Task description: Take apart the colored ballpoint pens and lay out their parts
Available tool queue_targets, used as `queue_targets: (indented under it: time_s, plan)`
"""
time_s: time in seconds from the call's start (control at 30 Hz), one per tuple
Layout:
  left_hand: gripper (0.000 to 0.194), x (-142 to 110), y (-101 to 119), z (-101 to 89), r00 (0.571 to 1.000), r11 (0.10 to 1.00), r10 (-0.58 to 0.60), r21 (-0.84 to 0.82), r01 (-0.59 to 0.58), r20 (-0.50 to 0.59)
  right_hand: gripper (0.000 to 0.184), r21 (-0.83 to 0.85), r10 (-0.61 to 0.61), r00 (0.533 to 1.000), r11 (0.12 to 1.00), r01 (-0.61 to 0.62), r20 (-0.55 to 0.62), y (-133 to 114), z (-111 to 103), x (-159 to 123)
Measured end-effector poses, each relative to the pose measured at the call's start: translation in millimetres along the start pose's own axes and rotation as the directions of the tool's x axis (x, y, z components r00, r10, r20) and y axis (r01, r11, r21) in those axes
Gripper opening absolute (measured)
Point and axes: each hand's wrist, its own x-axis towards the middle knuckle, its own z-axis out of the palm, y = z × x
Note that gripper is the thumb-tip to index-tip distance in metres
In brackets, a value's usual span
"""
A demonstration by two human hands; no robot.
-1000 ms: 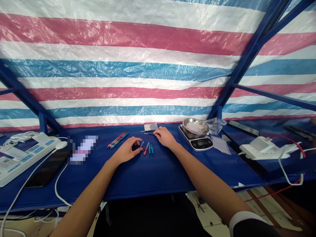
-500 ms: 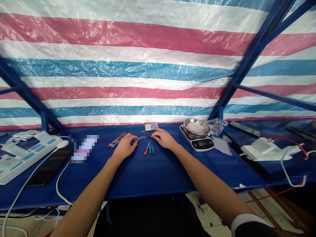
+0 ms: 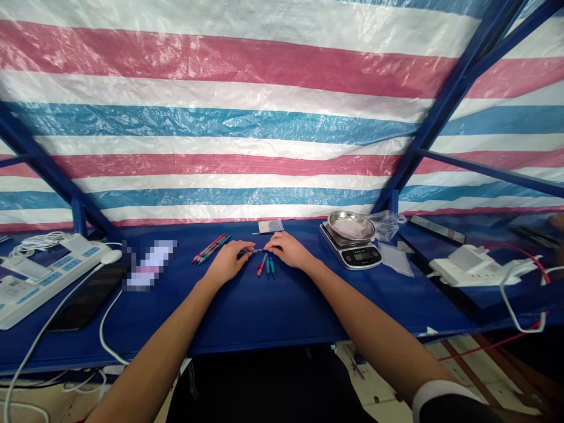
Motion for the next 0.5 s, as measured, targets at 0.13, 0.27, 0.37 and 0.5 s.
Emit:
queue_targets:
  time_s: [0.13, 0.27, 0.37, 0.5]
  plan:
    - [0.036, 0, 3, 0.7, 0.997, 0.997, -0.062, -0.056, 0.059, -0.042, 0.026, -0.034, 0.007, 0.983, 0.999, -0.014, -0.184, -11, -5, -1]
    - [0.041, 1, -1, -3.1, 0.961, 0.928, -0.216, -0.343, 0.146, -0.176, 0.023, 0.015, 0.107, 0.938, 0.994, -0.108, -0.33, -22, -20, -6]
    - [0.056, 1, -1, -5.3, 0.917, 0.739, -0.357, -0.654, 0.162, -0.177, 0.023, 0.089, 0.139, 0.981, 0.988, -0.128, -0.136, -27, -28, -10]
    - [0.062, 0, 7, -6.6, 0.906, 0.524, -0.413, -0.838, 0.153, -0.092, 0.034, 0.201, 0.062, 0.988, 0.975, -0.09, 0.143, -29, -28, -12]
